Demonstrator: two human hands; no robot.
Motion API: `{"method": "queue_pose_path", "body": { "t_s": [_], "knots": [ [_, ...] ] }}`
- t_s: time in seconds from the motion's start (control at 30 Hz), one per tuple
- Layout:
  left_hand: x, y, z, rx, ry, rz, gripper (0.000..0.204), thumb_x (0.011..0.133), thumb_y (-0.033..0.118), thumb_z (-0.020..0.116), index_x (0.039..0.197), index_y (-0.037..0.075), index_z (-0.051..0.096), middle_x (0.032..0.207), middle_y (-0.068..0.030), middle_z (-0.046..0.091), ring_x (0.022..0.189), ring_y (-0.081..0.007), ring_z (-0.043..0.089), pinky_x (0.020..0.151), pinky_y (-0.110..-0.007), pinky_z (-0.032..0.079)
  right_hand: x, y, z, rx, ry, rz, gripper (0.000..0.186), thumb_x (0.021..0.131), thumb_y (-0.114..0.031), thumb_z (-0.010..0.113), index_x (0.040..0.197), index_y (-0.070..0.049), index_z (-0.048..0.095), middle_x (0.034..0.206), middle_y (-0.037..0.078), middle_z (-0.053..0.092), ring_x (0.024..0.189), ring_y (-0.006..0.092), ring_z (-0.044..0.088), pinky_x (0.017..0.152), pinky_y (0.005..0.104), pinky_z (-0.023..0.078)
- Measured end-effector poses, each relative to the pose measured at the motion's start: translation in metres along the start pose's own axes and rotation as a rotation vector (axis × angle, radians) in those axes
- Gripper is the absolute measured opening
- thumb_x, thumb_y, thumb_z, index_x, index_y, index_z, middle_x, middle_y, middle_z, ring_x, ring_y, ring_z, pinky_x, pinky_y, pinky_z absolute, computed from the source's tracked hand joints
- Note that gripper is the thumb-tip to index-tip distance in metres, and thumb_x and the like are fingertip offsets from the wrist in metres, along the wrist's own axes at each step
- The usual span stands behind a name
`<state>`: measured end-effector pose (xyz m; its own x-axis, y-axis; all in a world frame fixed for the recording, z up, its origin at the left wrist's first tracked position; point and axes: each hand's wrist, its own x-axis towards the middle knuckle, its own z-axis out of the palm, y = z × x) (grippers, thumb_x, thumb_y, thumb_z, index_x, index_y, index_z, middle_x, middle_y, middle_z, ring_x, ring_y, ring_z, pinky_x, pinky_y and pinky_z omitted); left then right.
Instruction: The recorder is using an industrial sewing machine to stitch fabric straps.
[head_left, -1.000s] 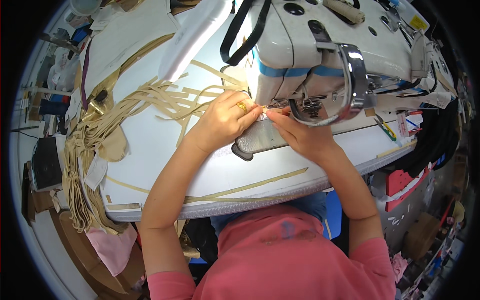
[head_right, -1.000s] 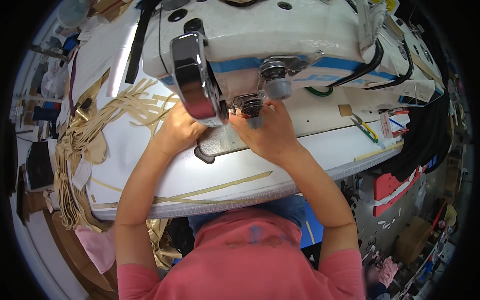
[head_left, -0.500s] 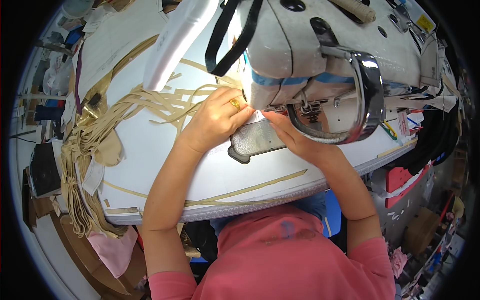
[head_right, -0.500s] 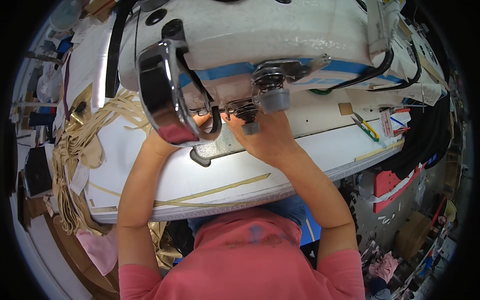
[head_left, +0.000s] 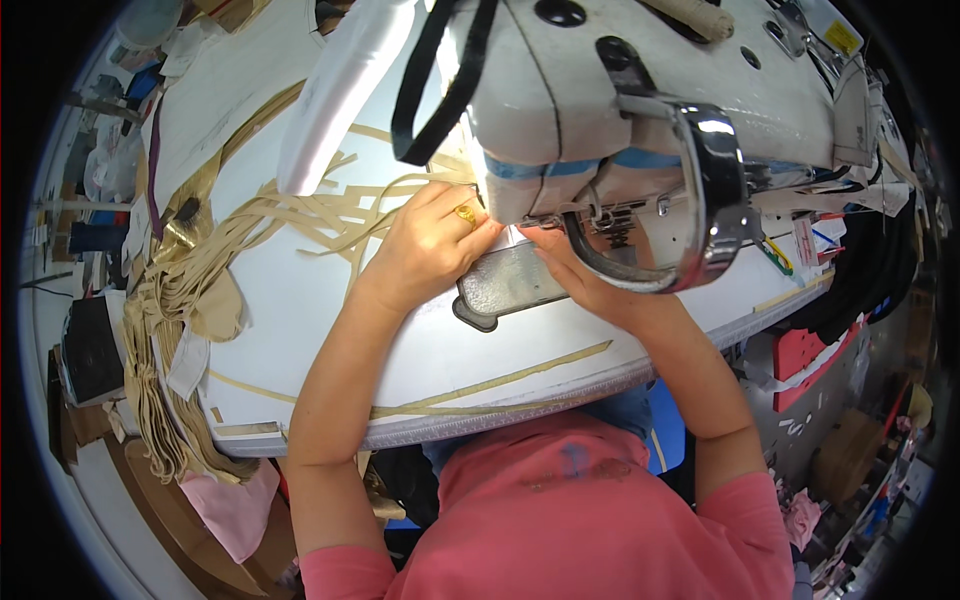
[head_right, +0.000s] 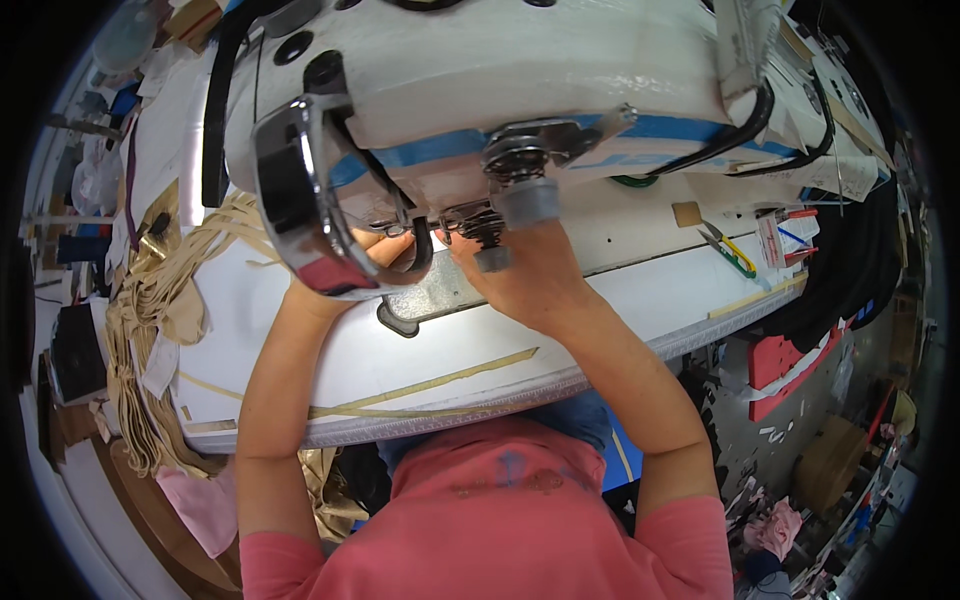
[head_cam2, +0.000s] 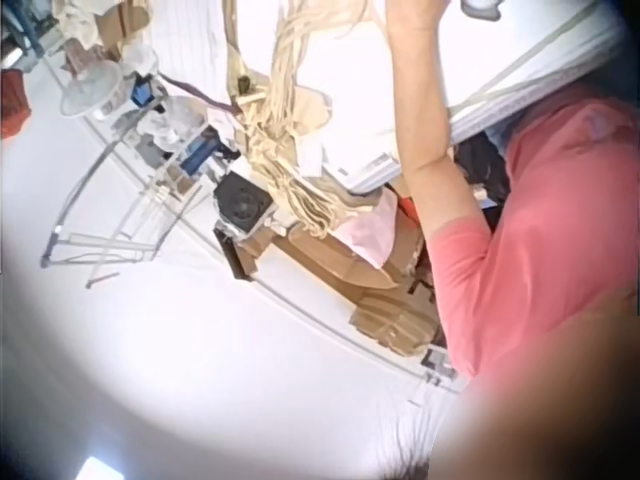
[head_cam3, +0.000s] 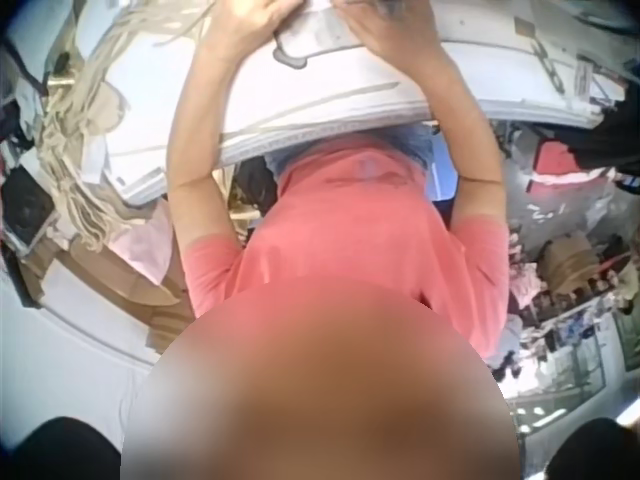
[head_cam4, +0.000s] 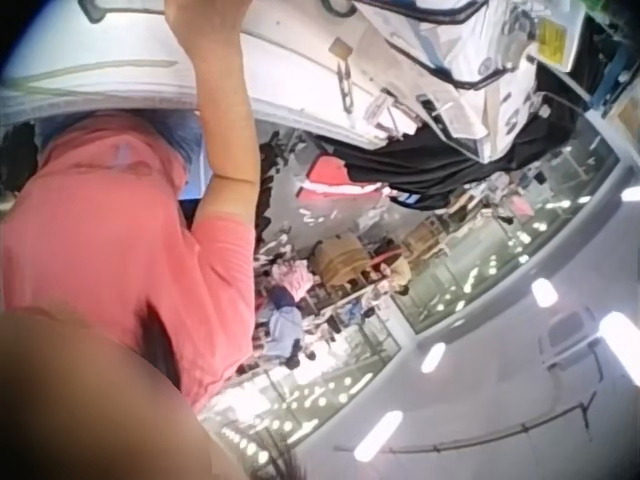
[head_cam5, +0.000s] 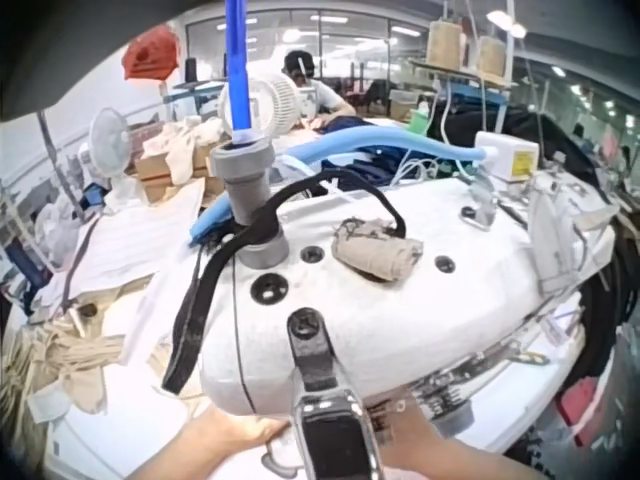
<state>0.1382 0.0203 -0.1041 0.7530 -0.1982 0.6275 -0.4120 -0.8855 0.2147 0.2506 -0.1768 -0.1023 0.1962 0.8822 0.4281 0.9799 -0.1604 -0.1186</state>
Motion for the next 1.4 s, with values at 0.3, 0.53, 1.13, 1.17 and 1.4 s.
{"method": "queue_pose_path", "body": {
  "t_s": [0.3, 0.53, 1.13, 1.17, 1.4],
  "knots": [
    [0.009, 0.006, -0.01, 0.1, -0.052, 0.019, 0.012, 0.061, 0.004, 0.068, 0.072, 0.003, 0.063, 0.067, -0.0035, 0.054, 0.067, -0.0206, 0.056, 0.059, -0.033, 0.046, -0.006, 0.03, 0.004, 0.415, 0.125, 0.184, 0.006, 0.069, -0.009, 0.063, 0.064, -0.008, 0.059, 0.057, 0.005, 0.054, 0.057, 0.0258, 0.053, 0.065, 0.0388, 0.043],
    [0.008, 0.006, -0.009, 0.114, -0.074, -0.016, 0.012, 0.059, 0.005, 0.067, 0.07, 0.003, 0.061, 0.066, -0.0051, 0.053, 0.067, -0.022, 0.056, 0.06, -0.034, 0.047, -0.007, 0.042, 0.025, 0.791, 0.266, 0.345, 0.007, 0.072, -0.009, 0.062, 0.065, -0.008, 0.06, 0.057, 0.006, 0.054, 0.056, 0.0267, 0.05, 0.061, 0.0364, 0.037],
    [0.008, 0.01, -0.009, 0.044, -0.016, -0.003, 0.011, 0.065, 0.002, 0.07, 0.075, 0.001, 0.065, 0.067, -0.0052, 0.055, 0.067, -0.022, 0.056, 0.059, -0.034, 0.048, 0.0, 0.032, 0.017, 0.661, 0.341, 0.31, 0.002, 0.071, -0.006, 0.06, 0.07, -0.007, 0.061, 0.058, 0.007, 0.056, 0.059, 0.0281, 0.052, 0.065, 0.037, 0.038],
    [0.006, 0.009, -0.008, 0.046, -0.015, -0.007, 0.011, 0.065, 0.002, 0.07, 0.075, 0.001, 0.065, 0.067, -0.0052, 0.055, 0.067, -0.022, 0.056, 0.059, -0.034, 0.048, 0.003, 0.028, 0.013, 0.608, 0.414, 0.258, 0.003, 0.07, -0.004, 0.059, 0.069, -0.006, 0.061, 0.059, 0.007, 0.057, 0.06, 0.0287, 0.052, 0.065, 0.0372, 0.039],
    [0.008, 0.006, -0.005, -0.011, 0.047, -0.036, 0.011, 0.065, 0.003, 0.068, 0.075, 0.001, 0.063, 0.069, -0.0063, 0.055, 0.071, -0.0235, 0.057, 0.062, -0.035, 0.048, -0.005, 0.034, 0.018, 0.63, 0.289, 0.33, 0.006, 0.07, -0.002, 0.059, 0.065, -0.006, 0.06, 0.061, 0.008, 0.06, 0.061, 0.0298, 0.052, 0.065, 0.0384, 0.04]
  ]
}}
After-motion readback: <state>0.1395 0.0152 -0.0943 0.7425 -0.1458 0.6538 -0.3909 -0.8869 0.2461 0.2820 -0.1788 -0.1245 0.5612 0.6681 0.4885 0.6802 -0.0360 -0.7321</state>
